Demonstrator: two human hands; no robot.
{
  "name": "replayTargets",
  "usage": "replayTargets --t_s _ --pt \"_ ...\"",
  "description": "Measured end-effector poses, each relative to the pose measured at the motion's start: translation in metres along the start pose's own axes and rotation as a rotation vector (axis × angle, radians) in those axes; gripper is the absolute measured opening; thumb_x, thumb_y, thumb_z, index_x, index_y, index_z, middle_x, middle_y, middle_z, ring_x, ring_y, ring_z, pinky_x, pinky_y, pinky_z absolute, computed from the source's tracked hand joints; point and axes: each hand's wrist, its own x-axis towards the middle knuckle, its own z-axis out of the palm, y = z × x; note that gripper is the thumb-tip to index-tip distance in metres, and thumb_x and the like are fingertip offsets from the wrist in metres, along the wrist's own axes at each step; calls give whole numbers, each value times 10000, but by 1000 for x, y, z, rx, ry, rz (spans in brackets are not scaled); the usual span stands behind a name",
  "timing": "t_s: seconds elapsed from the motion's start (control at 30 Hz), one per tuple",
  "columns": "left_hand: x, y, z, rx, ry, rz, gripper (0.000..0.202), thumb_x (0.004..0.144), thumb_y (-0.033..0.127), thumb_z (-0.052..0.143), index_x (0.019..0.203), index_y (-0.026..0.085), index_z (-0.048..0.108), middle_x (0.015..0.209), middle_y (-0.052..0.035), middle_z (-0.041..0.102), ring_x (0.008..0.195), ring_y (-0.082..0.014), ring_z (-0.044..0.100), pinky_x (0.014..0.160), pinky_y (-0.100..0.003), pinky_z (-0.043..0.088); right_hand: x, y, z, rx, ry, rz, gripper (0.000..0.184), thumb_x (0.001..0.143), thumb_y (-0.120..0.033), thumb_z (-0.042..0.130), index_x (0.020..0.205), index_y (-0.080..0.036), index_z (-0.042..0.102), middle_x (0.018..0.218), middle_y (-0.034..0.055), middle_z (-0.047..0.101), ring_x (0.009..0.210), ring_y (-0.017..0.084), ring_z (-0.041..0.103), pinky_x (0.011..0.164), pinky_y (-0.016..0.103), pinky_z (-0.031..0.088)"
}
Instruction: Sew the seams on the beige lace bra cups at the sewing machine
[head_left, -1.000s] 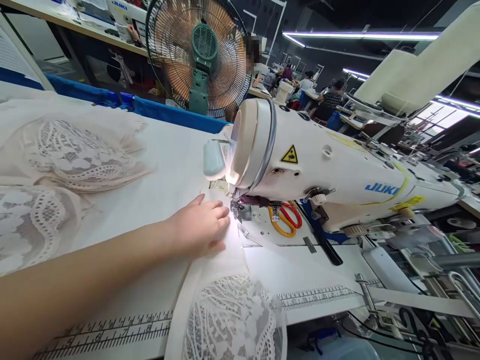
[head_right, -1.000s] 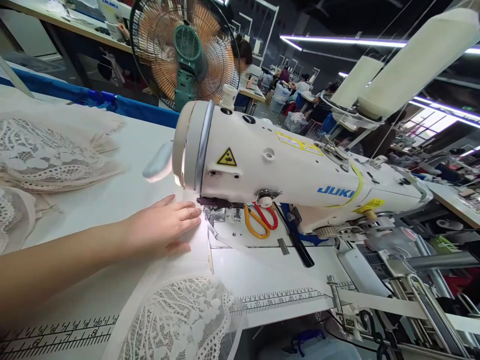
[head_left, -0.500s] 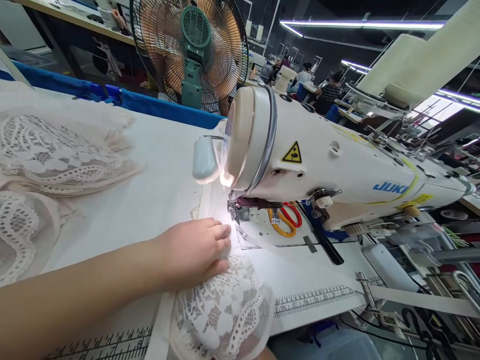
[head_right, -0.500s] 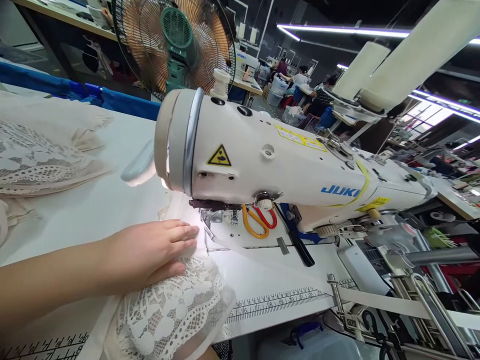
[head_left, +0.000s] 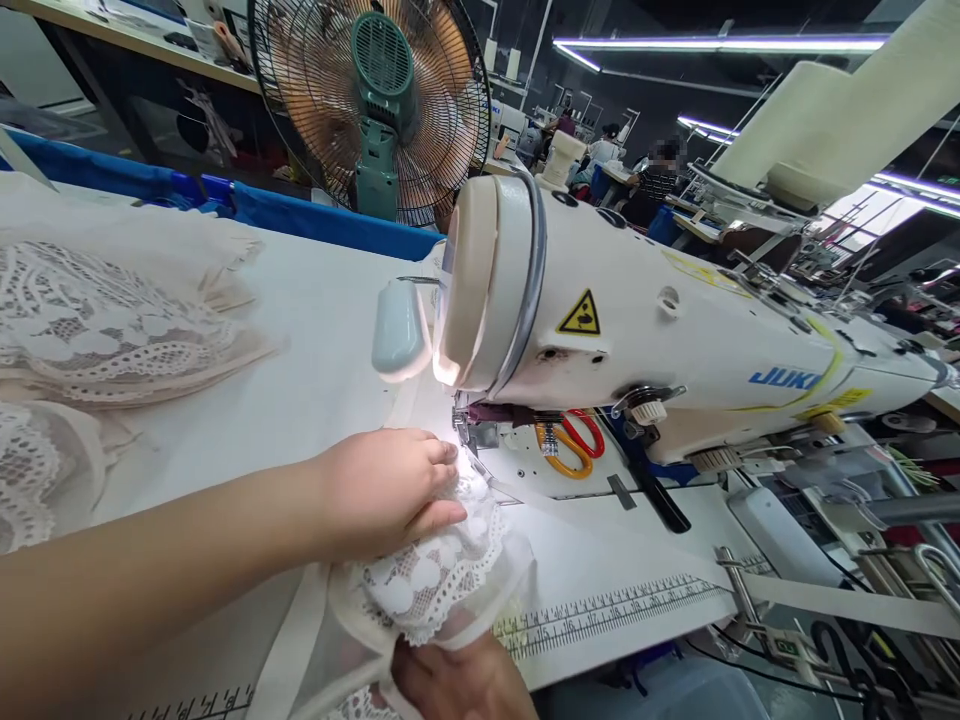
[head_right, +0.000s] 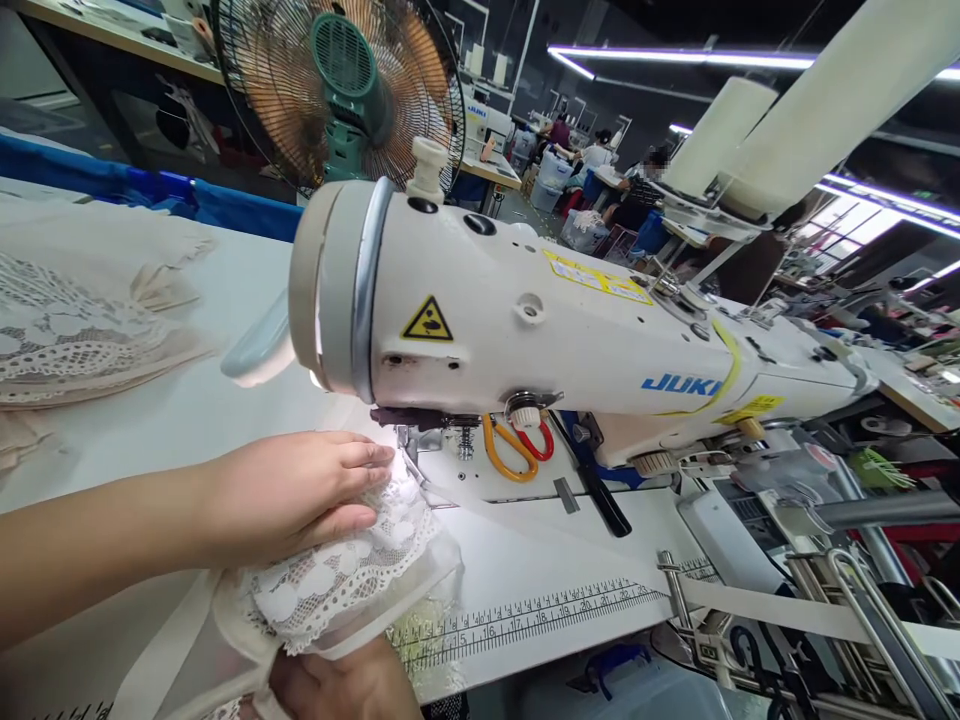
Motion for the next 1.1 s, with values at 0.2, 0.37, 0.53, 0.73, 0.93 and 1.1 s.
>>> replayTargets --t_s 0.2,0.37,0.53,0.73,0.93,1.1 --pt "5 7 -7 51 -109 -90 427 910 401 410 1146 127 638 1250 -149 595 1095 -300 576 874 -391 510 12 4 9 51 66 -97 975 433 -697 722 1248 -183 571 1098 140 671 1276 347 430 1060 505 323" --pt "4 12 3 109 -68 -106 463 910 415 408 1193 106 606 1209 -171 597 1049 -301 571 865 -399 492 17 12 6 125 17 -121 925 477 -641 751 1257 -178 571 1059 131 688 1224 343 490 1063 510 320" --pt "2 14 5 291 -41 -14 465 882 456 473 1099 90 659 1094 -186 622 977 -314 564 858 -441 445 15 10 8 81 -36 -129 792 589 -568 731 1254 -170 564 1094 112 670 1221 293 506 1089 468 288" --pt "3 15 -1 396 -103 -74 418 851 480 512 858 107 702 940 -142 607 800 -275 563 624 -389 438 15 2 5 -52 -125 17 814 714 -585 619 1368 -142 420 1197 137 611 1248 272 484 1012 458 391" --pt "7 4 -3 393 -109 -65 536 831 434 556 1184 33 605 924 -140 608 792 -254 578 601 -341 458 3 -13 -17 -637 -143 -29 652 810 -503 562 1375 -209 417 1211 74 608 1222 233 499 985 359 415" --pt "6 -10 -5 393 -72 47 477 735 323 654 1162 111 634 1042 -140 647 885 -262 593 694 -345 496 -11 -63 -39 -1300 -41 -520 376 870 -304 513 1242 -254 547 997 54 672 922 195 610 846 304 481"
